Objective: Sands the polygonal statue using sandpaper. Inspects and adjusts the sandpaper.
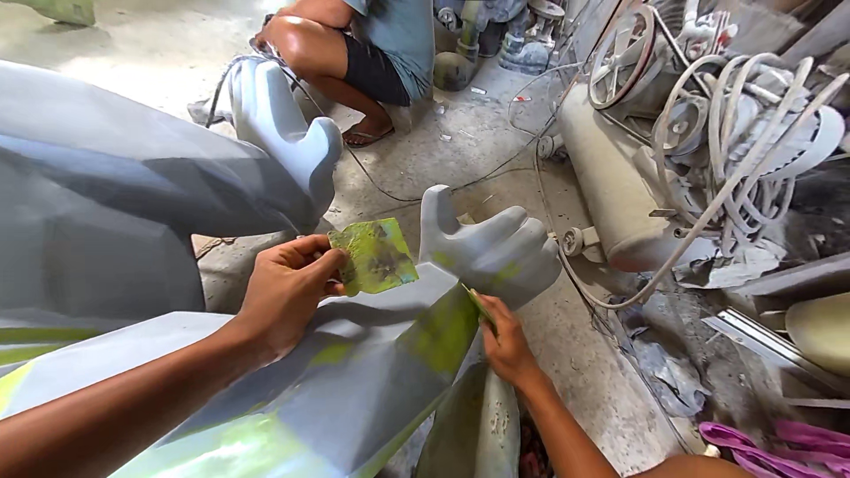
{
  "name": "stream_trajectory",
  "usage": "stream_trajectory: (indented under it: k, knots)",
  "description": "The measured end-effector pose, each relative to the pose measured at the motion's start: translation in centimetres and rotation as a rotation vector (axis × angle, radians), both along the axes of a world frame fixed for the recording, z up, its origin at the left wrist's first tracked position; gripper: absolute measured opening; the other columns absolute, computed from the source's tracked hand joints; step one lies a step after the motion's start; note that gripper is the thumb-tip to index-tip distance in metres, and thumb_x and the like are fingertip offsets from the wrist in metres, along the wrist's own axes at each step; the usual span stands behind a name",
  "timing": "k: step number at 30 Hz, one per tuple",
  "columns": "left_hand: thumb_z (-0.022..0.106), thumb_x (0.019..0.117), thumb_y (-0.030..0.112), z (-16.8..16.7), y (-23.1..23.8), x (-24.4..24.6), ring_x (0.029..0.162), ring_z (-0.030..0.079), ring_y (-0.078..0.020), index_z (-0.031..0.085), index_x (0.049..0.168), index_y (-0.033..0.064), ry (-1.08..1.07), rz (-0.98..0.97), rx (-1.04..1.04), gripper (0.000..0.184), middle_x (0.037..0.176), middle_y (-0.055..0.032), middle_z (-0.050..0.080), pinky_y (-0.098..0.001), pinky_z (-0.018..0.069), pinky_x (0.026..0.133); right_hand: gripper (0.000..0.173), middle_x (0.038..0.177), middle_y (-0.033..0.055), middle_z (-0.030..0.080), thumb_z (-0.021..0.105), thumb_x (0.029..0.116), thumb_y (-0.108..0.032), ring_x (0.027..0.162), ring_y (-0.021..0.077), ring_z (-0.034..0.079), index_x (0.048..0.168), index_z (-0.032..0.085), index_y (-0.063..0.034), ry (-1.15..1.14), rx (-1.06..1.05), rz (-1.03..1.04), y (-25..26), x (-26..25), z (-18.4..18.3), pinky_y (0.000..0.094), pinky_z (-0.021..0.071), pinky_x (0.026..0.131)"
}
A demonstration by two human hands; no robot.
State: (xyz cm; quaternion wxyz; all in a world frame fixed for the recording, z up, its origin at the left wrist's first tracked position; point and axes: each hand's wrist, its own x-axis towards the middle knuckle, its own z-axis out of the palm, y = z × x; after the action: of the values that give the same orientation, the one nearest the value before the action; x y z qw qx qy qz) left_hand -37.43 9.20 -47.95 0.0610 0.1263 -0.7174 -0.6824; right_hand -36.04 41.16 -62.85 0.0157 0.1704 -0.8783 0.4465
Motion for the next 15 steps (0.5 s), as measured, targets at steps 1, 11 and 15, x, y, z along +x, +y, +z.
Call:
stream_trajectory:
  k: [1,11,15]
  knots:
    - [0.059,0.1004,0.004,0.0,0.0,0.0,0.063,0.064,-0.0123,0.069,0.094,0.0061,0.001,-0.002,0.000,0.012,0.078,-0.0055,0.066,-0.0263,0.0582,0.058,0.052,0.141,0.0019,0.060,0.053,0.0998,-0.009,0.121,0.0128,0.062,0.151,0.053,-0.0198,0.016,0.078,0.002,-0.6,0.4,-0.5,0.0369,0.0572,0.099]
    - [0.059,0.1007,0.006,0.3,0.0,0.0,0.062,0.063,-0.0131,0.069,0.092,0.0063,0.000,-0.007,-0.021,0.012,0.078,-0.0051,0.066,-0.0272,0.0577,0.057,0.055,0.134,0.0027,0.064,0.060,0.0895,-0.006,0.116,0.0110,0.064,0.142,0.063,-0.0199,-0.023,0.157,0.031,2.0,5.5,-1.0,0.0313,0.0586,0.094]
    - [0.059,0.1008,0.005,0.3,0.1,0.0,0.062,0.064,-0.0129,0.068,0.092,0.0057,-0.009,-0.004,-0.007,0.013,0.077,-0.0056,0.066,-0.0277,0.0588,0.058,0.048,0.131,0.0023,0.066,0.050,0.0944,-0.008,0.117,0.0105,0.064,0.138,0.067,-0.0176,-0.078,0.010,-0.110,2.4,2.0,-1.2,0.0332,0.0562,0.098]
